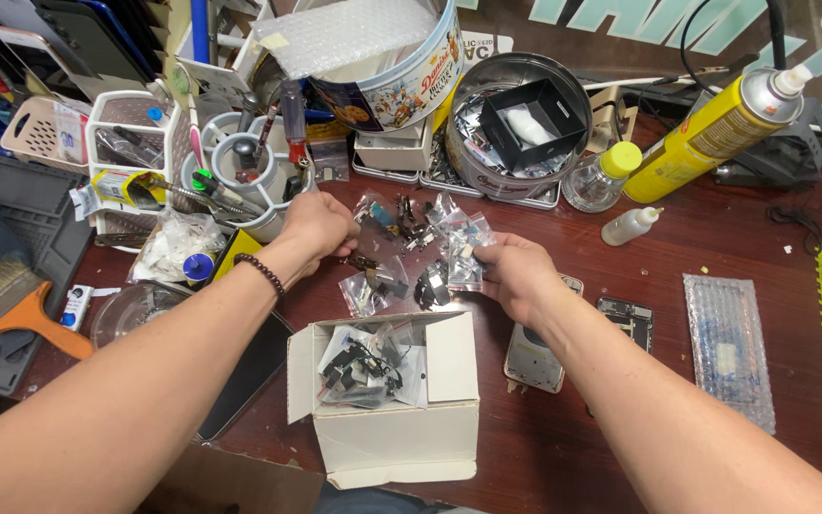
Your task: The person unpacks small phone parts from plastic bags and a box, then works on a disassembled smartphone frame, applying adhesive strips and pressing a component into place. They pick up a screwdriver, drive screws into the phone chassis, and handle the frame and back cover while reassembling the phone.
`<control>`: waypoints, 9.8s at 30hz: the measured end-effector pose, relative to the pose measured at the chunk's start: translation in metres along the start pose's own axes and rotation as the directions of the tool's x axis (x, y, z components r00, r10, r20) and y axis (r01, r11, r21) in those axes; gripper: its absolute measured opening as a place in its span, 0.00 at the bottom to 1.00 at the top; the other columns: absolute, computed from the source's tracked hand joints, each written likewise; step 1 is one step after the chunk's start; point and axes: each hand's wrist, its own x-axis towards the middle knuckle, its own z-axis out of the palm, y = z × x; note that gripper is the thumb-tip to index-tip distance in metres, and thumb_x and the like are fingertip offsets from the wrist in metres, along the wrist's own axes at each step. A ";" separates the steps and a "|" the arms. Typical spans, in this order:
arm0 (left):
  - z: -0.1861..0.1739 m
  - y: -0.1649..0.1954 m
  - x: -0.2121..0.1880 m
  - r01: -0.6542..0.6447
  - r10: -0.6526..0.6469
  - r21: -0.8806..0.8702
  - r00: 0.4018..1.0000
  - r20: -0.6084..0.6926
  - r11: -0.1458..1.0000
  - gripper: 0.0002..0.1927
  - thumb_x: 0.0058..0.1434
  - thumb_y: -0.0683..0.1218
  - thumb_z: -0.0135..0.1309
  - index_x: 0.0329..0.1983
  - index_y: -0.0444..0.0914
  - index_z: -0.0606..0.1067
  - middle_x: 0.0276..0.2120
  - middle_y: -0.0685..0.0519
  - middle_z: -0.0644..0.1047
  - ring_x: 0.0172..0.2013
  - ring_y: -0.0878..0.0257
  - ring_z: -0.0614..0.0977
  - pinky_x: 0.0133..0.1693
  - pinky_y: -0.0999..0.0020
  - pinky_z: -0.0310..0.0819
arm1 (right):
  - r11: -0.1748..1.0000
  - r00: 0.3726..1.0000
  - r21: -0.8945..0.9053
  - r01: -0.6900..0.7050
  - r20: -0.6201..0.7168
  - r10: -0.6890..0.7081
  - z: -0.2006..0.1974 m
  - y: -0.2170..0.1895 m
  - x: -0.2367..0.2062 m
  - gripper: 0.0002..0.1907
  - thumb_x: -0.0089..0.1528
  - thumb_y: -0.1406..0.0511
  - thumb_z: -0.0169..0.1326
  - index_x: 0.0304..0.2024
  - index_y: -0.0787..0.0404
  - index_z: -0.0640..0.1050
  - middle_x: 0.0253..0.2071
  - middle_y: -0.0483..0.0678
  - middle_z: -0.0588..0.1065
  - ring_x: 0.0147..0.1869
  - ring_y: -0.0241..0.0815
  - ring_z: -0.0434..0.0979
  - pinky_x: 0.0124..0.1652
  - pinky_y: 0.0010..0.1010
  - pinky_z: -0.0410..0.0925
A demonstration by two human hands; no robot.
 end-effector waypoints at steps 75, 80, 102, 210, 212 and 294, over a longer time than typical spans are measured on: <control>0.014 0.059 -0.180 0.199 0.255 -0.780 0.873 0.416 0.594 0.20 0.70 0.47 0.39 0.59 0.32 0.69 0.52 0.42 0.78 0.50 0.49 0.82 0.50 0.46 0.81 | 0.924 0.924 -0.066 0.376 0.105 -0.368 0.024 -0.019 -0.147 0.11 0.64 0.67 0.54 0.47 0.66 0.80 0.39 0.46 0.81 0.38 0.32 0.79 0.38 0.27 0.75; 0.012 0.067 -0.186 0.201 0.256 -0.763 0.864 0.434 0.614 0.28 0.69 0.61 0.33 0.61 0.40 0.67 0.53 0.45 0.78 0.51 0.49 0.82 0.52 0.42 0.77 | 0.916 0.911 -0.029 0.401 0.114 -0.396 0.022 -0.023 -0.150 0.11 0.64 0.67 0.54 0.47 0.66 0.80 0.40 0.45 0.80 0.38 0.33 0.78 0.38 0.27 0.74; 0.042 0.055 -0.160 0.195 0.254 -0.748 0.861 0.440 0.634 0.11 0.67 0.42 0.50 0.50 0.35 0.70 0.44 0.46 0.79 0.40 0.56 0.84 0.41 0.55 0.87 | 0.677 0.795 -0.425 0.600 0.226 -0.563 0.029 -0.025 -0.160 0.21 0.59 0.70 0.59 0.56 0.63 0.78 0.45 0.45 0.82 0.47 0.36 0.82 0.46 0.27 0.75; 0.027 -0.004 -0.009 -0.446 0.364 0.688 0.890 0.273 0.573 0.24 0.48 0.46 0.69 0.48 0.38 0.76 0.46 0.44 0.78 0.50 0.46 0.81 0.52 0.54 0.76 | -0.175 0.820 -0.880 0.442 0.475 -0.318 0.031 0.005 0.001 0.24 0.53 0.61 0.67 0.54 0.47 0.80 0.48 0.49 0.74 0.59 0.54 0.73 0.55 0.46 0.69; 0.020 -0.003 0.006 -0.251 0.157 0.493 0.962 0.225 0.833 0.18 0.54 0.42 0.63 0.48 0.35 0.76 0.40 0.47 0.80 0.42 0.52 0.84 0.41 0.57 0.81 | -0.124 0.809 -0.889 0.441 0.453 -0.373 0.024 -0.001 0.013 0.20 0.55 0.62 0.66 0.50 0.50 0.82 0.47 0.50 0.77 0.56 0.55 0.76 0.54 0.45 0.69; 0.047 0.036 0.005 -0.273 0.314 0.831 0.941 0.126 0.485 0.22 0.55 0.42 0.64 0.53 0.35 0.77 0.60 0.43 0.69 0.61 0.44 0.71 0.57 0.54 0.73 | 0.356 0.994 -0.930 0.092 0.066 -0.085 0.041 -0.044 -0.082 0.18 0.60 0.64 0.57 0.54 0.52 0.81 0.45 0.53 0.82 0.42 0.46 0.85 0.40 0.37 0.77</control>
